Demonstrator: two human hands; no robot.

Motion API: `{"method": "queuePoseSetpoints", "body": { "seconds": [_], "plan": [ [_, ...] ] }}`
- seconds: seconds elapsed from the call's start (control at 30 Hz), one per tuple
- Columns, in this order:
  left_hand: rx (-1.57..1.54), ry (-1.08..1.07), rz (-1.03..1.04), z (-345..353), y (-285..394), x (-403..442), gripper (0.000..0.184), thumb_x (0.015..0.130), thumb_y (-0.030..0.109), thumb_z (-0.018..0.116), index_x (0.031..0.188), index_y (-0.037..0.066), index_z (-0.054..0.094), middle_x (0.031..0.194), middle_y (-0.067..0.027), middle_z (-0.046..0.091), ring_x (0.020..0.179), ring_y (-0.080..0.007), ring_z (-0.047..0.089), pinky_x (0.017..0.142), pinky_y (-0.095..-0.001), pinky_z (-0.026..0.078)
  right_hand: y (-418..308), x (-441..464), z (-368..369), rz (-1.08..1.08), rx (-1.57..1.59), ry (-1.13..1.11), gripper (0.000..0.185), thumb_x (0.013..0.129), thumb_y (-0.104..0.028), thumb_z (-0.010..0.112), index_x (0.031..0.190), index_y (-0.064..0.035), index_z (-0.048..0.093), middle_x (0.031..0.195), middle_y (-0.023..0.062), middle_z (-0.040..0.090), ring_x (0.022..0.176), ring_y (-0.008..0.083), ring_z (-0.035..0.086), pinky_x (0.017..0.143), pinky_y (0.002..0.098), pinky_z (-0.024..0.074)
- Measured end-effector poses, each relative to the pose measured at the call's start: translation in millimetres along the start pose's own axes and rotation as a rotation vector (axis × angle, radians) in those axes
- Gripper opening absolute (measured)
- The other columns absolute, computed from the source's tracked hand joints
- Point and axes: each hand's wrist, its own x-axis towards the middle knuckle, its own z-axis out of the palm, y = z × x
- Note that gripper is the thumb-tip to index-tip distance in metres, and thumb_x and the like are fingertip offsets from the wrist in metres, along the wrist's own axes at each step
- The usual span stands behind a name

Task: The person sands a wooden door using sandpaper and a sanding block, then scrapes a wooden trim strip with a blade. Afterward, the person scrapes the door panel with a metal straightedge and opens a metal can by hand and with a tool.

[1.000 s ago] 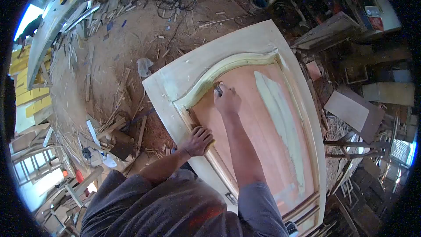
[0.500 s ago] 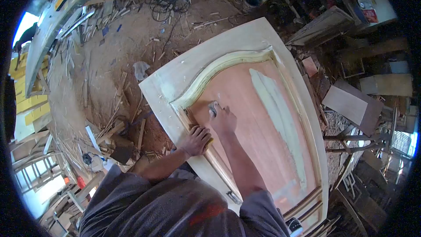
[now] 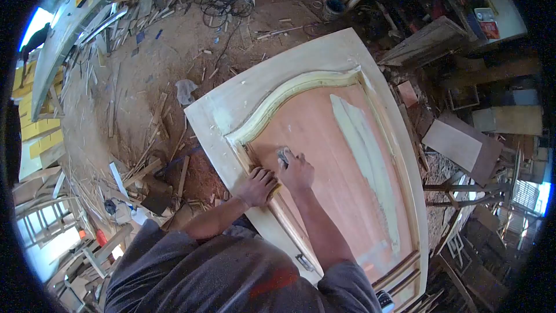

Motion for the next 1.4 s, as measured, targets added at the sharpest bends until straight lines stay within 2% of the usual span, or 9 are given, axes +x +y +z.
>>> {"method": "queuePoseSetpoints", "body": {
  "seconds": [0.2,0.3,0.4,0.6,0.8,0.9,1.03,1.13,1.4],
  "plan": [
    [-0.084,0.108,0.013,10.8,-0.5,0.3,0.034,0.089,0.030,0.070,0.116,0.010,0.066,0.128,-0.0136,0.063,0.125,-0.0350,0.058,0.112,-0.0533,0.042,-17.0,56.9,20.8,-0.047,-0.006,0.144,0.043,0.093,-0.039,0.075,0.132,-0.0215,0.073,0.104,0.0176,0.072,0.092,0.0380,0.074,0.084,0.0490,0.0612],
    [-0.110,0.095,0.007,15.1,-2.1,-2.7,0.038,0.088,0.030,0.071,0.120,0.009,0.067,0.129,-0.0132,0.062,0.126,-0.0349,0.057,0.113,-0.0530,0.041,-17.8,39.2,14.4,-0.032,-0.032,0.021,0.043,0.096,-0.043,0.070,0.135,-0.0252,0.071,0.106,0.0182,0.072,0.094,0.0398,0.075,0.084,0.0498,0.0621],
    [-0.038,0.027,0.032,13.9,-4.5,-5.4,0.041,0.088,0.030,0.070,0.123,0.009,0.067,0.130,-0.0131,0.062,0.129,-0.0344,0.055,0.116,-0.0525,0.040,-25.2,1.8,1.0,-0.052,-0.085,-0.079,0.044,0.094,-0.039,0.074,0.133,-0.0197,0.073,0.105,0.0173,0.072,0.092,0.0376,0.074,0.085,0.0494,0.0609],
    [-0.095,-0.073,-0.022,10.3,-1.6,-5.0,0.045,0.090,0.031,0.068,0.130,0.012,0.068,0.135,-0.0128,0.061,0.138,-0.0333,0.050,0.123,-0.0511,0.034,-19.7,8.4,12.8,-0.078,-0.072,-0.067,0.045,0.093,-0.043,0.075,0.133,-0.0233,0.073,0.101,0.0167,0.071,0.092,0.0371,0.074,0.084,0.0503,0.0607],
    [-0.062,0.070,0.042,12.8,-3.4,-8.0,0.041,0.087,0.029,0.072,0.122,0.009,0.069,0.128,-0.0136,0.063,0.124,-0.0349,0.057,0.113,-0.0523,0.042,-19.4,0.7,14.2,-0.071,-0.035,-0.069,0.045,0.095,-0.042,0.073,0.136,-0.0218,0.073,0.103,0.0178,0.071,0.094,0.0367,0.074,0.086,0.0495,0.0598],
    [-0.088,0.106,0.059,10.7,-0.4,-5.4,0.039,0.086,0.028,0.073,0.119,0.008,0.068,0.123,-0.0138,0.063,0.121,-0.0351,0.058,0.110,-0.0525,0.045,-33.5,34.7,23.8,-0.103,-0.015,0.009,0.040,0.097,-0.043,0.069,0.134,-0.0280,0.071,0.107,0.0181,0.072,0.093,0.0384,0.075,0.086,0.0491,0.0609],
    [-0.085,0.149,0.042,6.1,-0.7,-4.5,0.035,0.087,0.027,0.073,0.114,0.007,0.067,0.118,-0.0132,0.064,0.118,-0.0339,0.059,0.109,-0.0516,0.046,-39.3,24.1,14.3,-0.094,-0.004,0.023,0.038,0.095,-0.040,0.072,0.128,-0.0214,0.074,0.108,0.0180,0.073,0.098,0.0368,0.075,0.087,0.0495,0.0606],
    [-0.063,0.167,0.041,8.9,-5.5,-0.8,0.029,0.091,0.027,0.071,0.111,0.007,0.066,0.119,-0.0125,0.064,0.116,-0.0333,0.060,0.107,-0.0501,0.047,-19.4,19.8,6.2,0.010,0.066,-0.007,0.042,0.094,-0.039,0.075,0.131,-0.0200,0.076,0.106,0.0165,0.074,0.104,0.0367,0.073,0.095,0.0483,0.0581],
    [-0.133,0.200,0.077,-3.0,0.6,-0.4,0.026,0.089,0.022,0.070,0.111,0.008,0.066,0.120,-0.0122,0.063,0.115,-0.0325,0.061,0.105,-0.0493,0.047,-24.8,81.6,4.3,-0.009,0.035,0.094,0.037,0.093,-0.038,0.076,0.125,-0.0186,0.078,0.113,0.0159,0.077,0.109,0.0354,0.072,0.097,0.0508,0.0574]
  ]
}}
